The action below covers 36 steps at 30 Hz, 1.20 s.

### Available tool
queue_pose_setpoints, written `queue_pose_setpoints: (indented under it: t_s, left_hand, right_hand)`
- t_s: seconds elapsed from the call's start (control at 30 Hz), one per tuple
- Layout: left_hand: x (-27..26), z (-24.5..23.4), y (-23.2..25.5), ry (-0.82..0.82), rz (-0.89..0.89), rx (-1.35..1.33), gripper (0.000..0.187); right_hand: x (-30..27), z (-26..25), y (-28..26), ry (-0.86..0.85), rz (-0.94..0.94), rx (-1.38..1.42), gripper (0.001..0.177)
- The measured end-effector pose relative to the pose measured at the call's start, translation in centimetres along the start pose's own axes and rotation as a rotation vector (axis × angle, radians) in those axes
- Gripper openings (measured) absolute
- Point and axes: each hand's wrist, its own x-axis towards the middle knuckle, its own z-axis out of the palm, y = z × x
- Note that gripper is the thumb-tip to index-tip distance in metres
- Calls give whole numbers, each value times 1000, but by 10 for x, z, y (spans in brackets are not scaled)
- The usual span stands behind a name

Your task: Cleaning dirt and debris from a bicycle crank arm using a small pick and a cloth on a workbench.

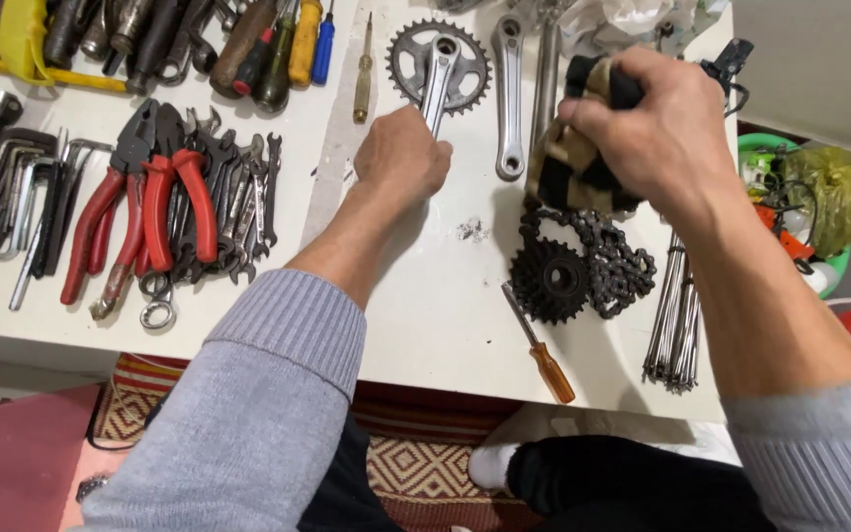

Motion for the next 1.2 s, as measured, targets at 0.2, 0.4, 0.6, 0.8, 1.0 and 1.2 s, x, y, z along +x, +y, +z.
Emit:
queue_pose_setpoints:
  t_s: [0.2,0.4,0.6,0.8,1.0,1.2]
  left_hand:
    - [12,4,0,54,-23,66,25]
    - [14,11,-5,70,1,69,28]
    - [9,5,-6,55,28,120,27]
    - [7,-2,-7,60,23,132,30]
    - [12,4,-6,51,4,121,25]
    - [6,-1,-7,50,29,158,29]
  right_hand:
    - [-86,38,50,18,-580,-310,44]
    - [-146,129,105,-138,-996,-447,37]
    - [-90,153,91,369,-1171,-951,27]
    - [-93,118,48,409,-1205,-666,8]
    - [-132,155,84,-7,-1256,-735,35]
    - [-69,120,66,333,-946,-604,23]
